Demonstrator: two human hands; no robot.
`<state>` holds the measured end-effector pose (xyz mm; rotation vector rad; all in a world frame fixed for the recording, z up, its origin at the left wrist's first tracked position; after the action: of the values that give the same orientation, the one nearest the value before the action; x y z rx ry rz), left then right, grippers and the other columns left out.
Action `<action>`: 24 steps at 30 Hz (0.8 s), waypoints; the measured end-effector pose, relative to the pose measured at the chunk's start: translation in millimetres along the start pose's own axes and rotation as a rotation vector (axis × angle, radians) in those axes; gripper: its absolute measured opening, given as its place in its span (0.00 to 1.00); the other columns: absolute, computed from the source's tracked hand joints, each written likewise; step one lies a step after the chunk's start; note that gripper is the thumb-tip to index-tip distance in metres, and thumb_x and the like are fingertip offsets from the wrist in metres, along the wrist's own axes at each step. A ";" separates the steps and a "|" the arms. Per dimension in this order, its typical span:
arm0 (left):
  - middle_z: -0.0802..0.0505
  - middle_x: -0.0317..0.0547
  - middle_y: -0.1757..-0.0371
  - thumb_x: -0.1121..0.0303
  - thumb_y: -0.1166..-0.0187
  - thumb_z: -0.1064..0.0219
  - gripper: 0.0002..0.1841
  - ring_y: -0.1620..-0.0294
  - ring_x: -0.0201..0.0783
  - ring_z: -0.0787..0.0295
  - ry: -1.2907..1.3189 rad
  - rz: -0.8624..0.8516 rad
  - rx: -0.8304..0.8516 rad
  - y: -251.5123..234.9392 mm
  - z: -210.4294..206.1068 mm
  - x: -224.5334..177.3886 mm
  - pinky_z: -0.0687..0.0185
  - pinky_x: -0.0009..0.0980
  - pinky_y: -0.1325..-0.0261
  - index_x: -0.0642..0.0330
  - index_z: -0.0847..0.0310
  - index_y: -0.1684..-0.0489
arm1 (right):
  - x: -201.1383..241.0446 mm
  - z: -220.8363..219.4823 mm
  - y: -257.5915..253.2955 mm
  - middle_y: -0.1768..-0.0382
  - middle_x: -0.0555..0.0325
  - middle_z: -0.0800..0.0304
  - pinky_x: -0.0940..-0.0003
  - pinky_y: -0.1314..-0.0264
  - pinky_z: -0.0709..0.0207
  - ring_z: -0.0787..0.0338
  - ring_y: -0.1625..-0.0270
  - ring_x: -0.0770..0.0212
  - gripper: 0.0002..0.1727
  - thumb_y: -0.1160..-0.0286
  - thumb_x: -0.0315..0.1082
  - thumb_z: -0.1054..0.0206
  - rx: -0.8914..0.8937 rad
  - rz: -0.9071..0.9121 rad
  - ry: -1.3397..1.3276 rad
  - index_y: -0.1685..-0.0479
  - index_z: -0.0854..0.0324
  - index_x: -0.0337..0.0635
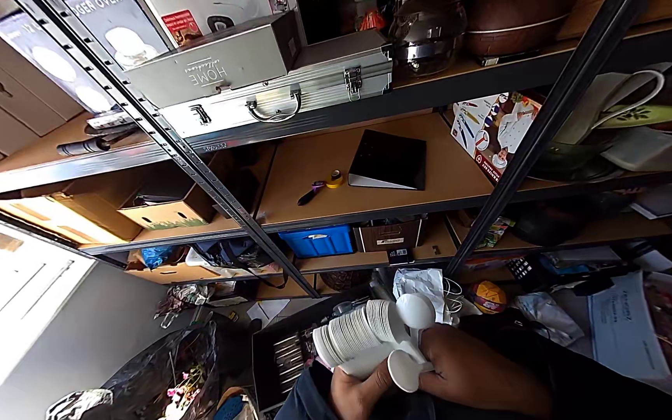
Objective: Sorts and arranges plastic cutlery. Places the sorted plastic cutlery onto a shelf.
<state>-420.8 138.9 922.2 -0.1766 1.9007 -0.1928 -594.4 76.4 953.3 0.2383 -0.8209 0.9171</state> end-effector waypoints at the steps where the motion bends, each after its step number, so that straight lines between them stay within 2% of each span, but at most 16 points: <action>1: 0.02 0.21 0.53 0.72 0.30 0.22 0.14 0.49 0.16 0.08 0.000 -0.008 -0.003 0.5 2.1 2.8 0.13 0.21 0.38 0.41 0.07 0.50 | 1.0 -0.4 -0.1 0.88 0.48 0.26 0.48 0.82 0.32 0.20 0.83 0.48 0.29 0.23 0.53 0.37 -0.001 -0.015 0.032 0.86 0.26 0.38; 3: 0.02 0.23 0.54 0.72 0.32 0.21 0.14 0.49 0.18 0.07 0.014 -0.007 -0.021 1.0 5.0 5.4 0.13 0.23 0.38 0.43 0.07 0.51 | 3.0 -1.5 -0.7 0.89 0.48 0.27 0.47 0.83 0.32 0.19 0.83 0.46 0.30 0.24 0.55 0.37 -0.021 -0.033 0.095 0.87 0.27 0.38; 6: 0.02 0.25 0.54 0.71 0.31 0.21 0.12 0.49 0.20 0.07 0.021 -0.016 0.019 -1.1 9.0 5.8 0.12 0.24 0.38 0.44 0.06 0.51 | 10.6 -0.3 -2.3 0.89 0.46 0.25 0.45 0.83 0.31 0.17 0.82 0.44 0.29 0.27 0.54 0.35 -0.007 -0.064 0.211 0.86 0.26 0.38; 8: 0.02 0.37 0.57 0.75 0.31 0.21 0.10 0.52 0.29 0.05 0.027 -0.020 0.018 -5.5 11.6 10.9 0.09 0.32 0.40 0.55 0.07 0.54 | 17.7 1.5 -3.6 0.87 0.46 0.23 0.44 0.83 0.29 0.14 0.81 0.42 0.27 0.29 0.54 0.34 0.011 -0.091 0.368 0.83 0.24 0.38; 9: 0.02 0.38 0.58 0.75 0.32 0.21 0.10 0.53 0.30 0.04 0.002 -0.006 -0.001 -6.7 10.8 10.7 0.09 0.33 0.41 0.57 0.08 0.55 | 18.9 1.0 -4.0 0.88 0.48 0.23 0.46 0.85 0.29 0.14 0.82 0.44 0.27 0.32 0.56 0.34 -0.021 -0.090 0.453 0.82 0.24 0.40; 13: 0.02 0.38 0.59 0.72 0.34 0.18 0.11 0.54 0.30 0.04 -0.063 -0.059 -0.035 -11.1 7.0 8.0 0.08 0.33 0.42 0.57 0.08 0.56 | 22.2 4.5 -5.2 0.88 0.52 0.23 0.49 0.86 0.28 0.14 0.83 0.47 0.28 0.34 0.61 0.37 -0.120 -0.120 0.622 0.81 0.22 0.42; 16: 0.02 0.42 0.60 0.74 0.39 0.16 0.14 0.55 0.33 0.04 -0.034 -0.035 -0.016 -15.2 5.2 8.2 0.08 0.35 0.43 0.61 0.09 0.56 | 23.0 5.2 -5.5 0.89 0.53 0.24 0.51 0.88 0.29 0.15 0.84 0.49 0.27 0.34 0.60 0.38 -0.149 -0.079 0.663 0.82 0.22 0.43; 19: 0.02 0.44 0.60 0.74 0.37 0.17 0.14 0.56 0.34 0.04 0.021 -0.001 0.001 -21.3 1.7 5.1 0.08 0.36 0.44 0.64 0.10 0.55 | 19.1 2.7 -4.9 0.92 0.60 0.29 0.57 0.92 0.35 0.21 0.89 0.56 0.27 0.33 0.61 0.42 -0.282 0.025 0.736 0.88 0.26 0.49; 22: 0.03 0.47 0.61 0.74 0.36 0.17 0.15 0.58 0.36 0.04 0.148 0.122 -0.052 -19.5 2.3 9.7 0.08 0.37 0.44 0.67 0.12 0.54 | 12.5 -0.9 -2.7 0.94 0.63 0.34 0.60 0.93 0.41 0.27 0.92 0.61 0.27 0.33 0.61 0.40 -0.380 0.099 0.641 0.92 0.33 0.53; 24: 0.03 0.52 0.57 0.77 0.38 0.18 0.18 0.53 0.40 0.04 0.177 0.167 -0.072 -16.5 10.0 21.2 0.09 0.40 0.41 0.71 0.15 0.50 | 6.1 -4.9 -2.4 0.94 0.64 0.34 0.60 0.92 0.41 0.27 0.91 0.62 0.29 0.32 0.64 0.39 -0.372 0.136 0.555 0.91 0.33 0.54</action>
<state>-417.8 117.8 903.1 -0.0496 2.0890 -0.0279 -587.9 81.2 954.7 -0.3877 -0.4773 0.8788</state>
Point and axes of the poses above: each hand's wrist, its own y-axis away from the middle knuckle, its own z-axis out of the back of the hand, x = y × z, the point moved 3 cm from there along -y, towards the middle knuckle
